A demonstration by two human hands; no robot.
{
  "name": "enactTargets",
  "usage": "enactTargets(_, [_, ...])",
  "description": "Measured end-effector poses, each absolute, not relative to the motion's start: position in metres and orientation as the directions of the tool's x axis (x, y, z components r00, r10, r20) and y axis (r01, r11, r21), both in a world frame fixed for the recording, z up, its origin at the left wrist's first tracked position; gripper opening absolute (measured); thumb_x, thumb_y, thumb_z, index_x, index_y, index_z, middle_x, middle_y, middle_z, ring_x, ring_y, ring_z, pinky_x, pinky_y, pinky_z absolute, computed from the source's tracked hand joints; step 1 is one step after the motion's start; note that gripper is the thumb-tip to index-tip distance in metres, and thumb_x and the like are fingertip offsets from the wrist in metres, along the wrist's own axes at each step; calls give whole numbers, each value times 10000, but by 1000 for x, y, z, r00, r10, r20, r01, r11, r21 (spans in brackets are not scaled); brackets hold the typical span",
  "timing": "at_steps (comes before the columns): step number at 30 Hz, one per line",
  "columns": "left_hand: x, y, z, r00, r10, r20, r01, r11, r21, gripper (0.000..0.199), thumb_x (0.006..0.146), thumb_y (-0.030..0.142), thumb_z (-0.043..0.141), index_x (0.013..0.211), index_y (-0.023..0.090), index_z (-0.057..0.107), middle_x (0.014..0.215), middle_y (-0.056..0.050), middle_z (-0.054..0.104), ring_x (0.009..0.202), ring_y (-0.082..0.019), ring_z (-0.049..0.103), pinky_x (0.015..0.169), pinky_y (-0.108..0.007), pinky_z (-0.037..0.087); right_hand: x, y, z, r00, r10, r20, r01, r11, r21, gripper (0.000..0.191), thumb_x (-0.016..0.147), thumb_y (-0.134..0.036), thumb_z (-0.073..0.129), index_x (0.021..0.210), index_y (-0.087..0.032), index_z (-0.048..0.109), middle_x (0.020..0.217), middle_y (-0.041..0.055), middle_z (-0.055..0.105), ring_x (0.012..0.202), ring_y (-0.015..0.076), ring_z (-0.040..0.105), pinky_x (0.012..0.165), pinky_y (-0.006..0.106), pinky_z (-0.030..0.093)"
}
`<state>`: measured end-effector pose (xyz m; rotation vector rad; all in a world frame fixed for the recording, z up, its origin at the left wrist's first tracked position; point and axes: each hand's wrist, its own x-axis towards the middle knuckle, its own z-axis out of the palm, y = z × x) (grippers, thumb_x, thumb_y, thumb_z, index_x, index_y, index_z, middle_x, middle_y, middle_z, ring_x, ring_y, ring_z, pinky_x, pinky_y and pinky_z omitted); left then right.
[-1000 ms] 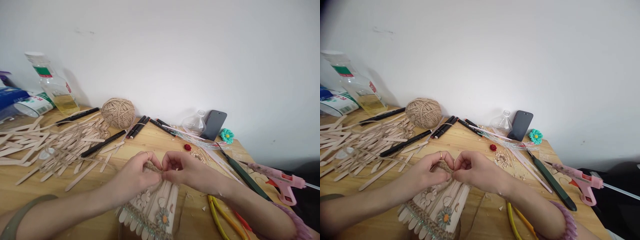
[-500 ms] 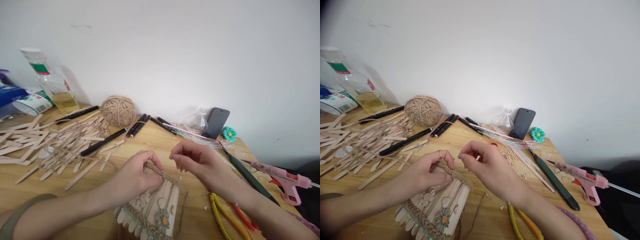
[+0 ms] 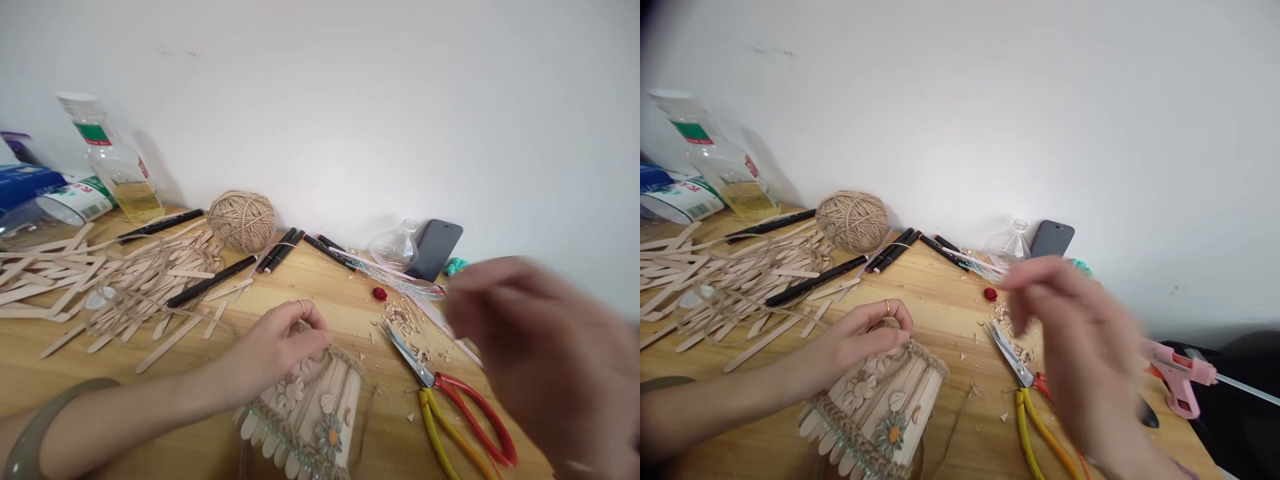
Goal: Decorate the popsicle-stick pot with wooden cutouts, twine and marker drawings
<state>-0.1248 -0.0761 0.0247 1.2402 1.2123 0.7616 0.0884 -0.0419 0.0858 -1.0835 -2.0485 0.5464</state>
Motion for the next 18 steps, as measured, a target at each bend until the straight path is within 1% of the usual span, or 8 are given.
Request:
enactTargets(2, [-124,-76,26,249,941,-227,127,201,971,192,806,380,486,770,192,501,743,34,482,758,-156,459,704,-278,349,77,-45,73,-489,830,269,531,528,-663,109,883,-224,508,972,-272,548,735,-14,573,624,142,545,530,254,438])
enactTargets(3, [-124,-76,27,251,944,-215,110,193,975,193,818,381,473,781,193,499,771,29,487,795,-162,465,733,-282,356,71,-46,65,-578,801,156,529,513,-676,112,859,-246,564,970,-259,570,802,-8,611,688,143,575,582,253,461])
enactTargets(4, [-123,-76,28,253,945,-206,98,187,978,192,829,379,458,791,194,497,790,25,487,820,-166,466,754,-286,361,65,-48,58,-638,765,86,523,513,-681,121,838,-270,603,956,-247,589,851,-3,634,735,145,588,620,253,466])
enactTargets(6, [-122,-76,28,261,945,-197,96,178,979,190,845,371,432,795,196,488,793,25,477,825,-166,462,760,-289,366,56,-50,47,-683,730,28,524,517,-677,91,850,-275,594,926,-227,611,871,2,647,765,140,592,655,252,455])
enactTargets(8, [-122,-77,28,261,946,-193,126,165,978,187,854,363,421,783,199,476,776,28,464,801,-162,455,741,-287,364,53,-53,41,-679,732,55,528,540,-655,103,890,-248,529,880,-207,622,828,12,643,723,133,582,634,250,436])
enactTargets(10, [-122,-78,27,262,948,-183,171,141,975,193,862,363,416,772,200,469,764,30,464,787,-161,453,725,-286,360,52,-54,40,-685,723,90,530,579,-620,201,918,-217,457,797,-190,615,763,20,625,665,130,561,594,251,414])
enactTargets(13, [-123,-79,24,266,949,-171,230,109,967,209,874,368,412,766,199,472,766,30,480,792,-163,464,728,-287,356,50,-52,40,-674,724,146,542,619,-569,260,924,-195,405,712,-182,556,701,26,588,615,135,534,554,257,390])
enactTargets(18, [-124,-77,21,273,942,-198,265,124,956,192,875,351,422,770,200,477,749,39,485,751,-151,459,690,-273,341,53,-42,39,-453,866,210,586,467,-662,274,952,-263,341,706,-206,448,638,4,573,589,139,535,569,265,411])
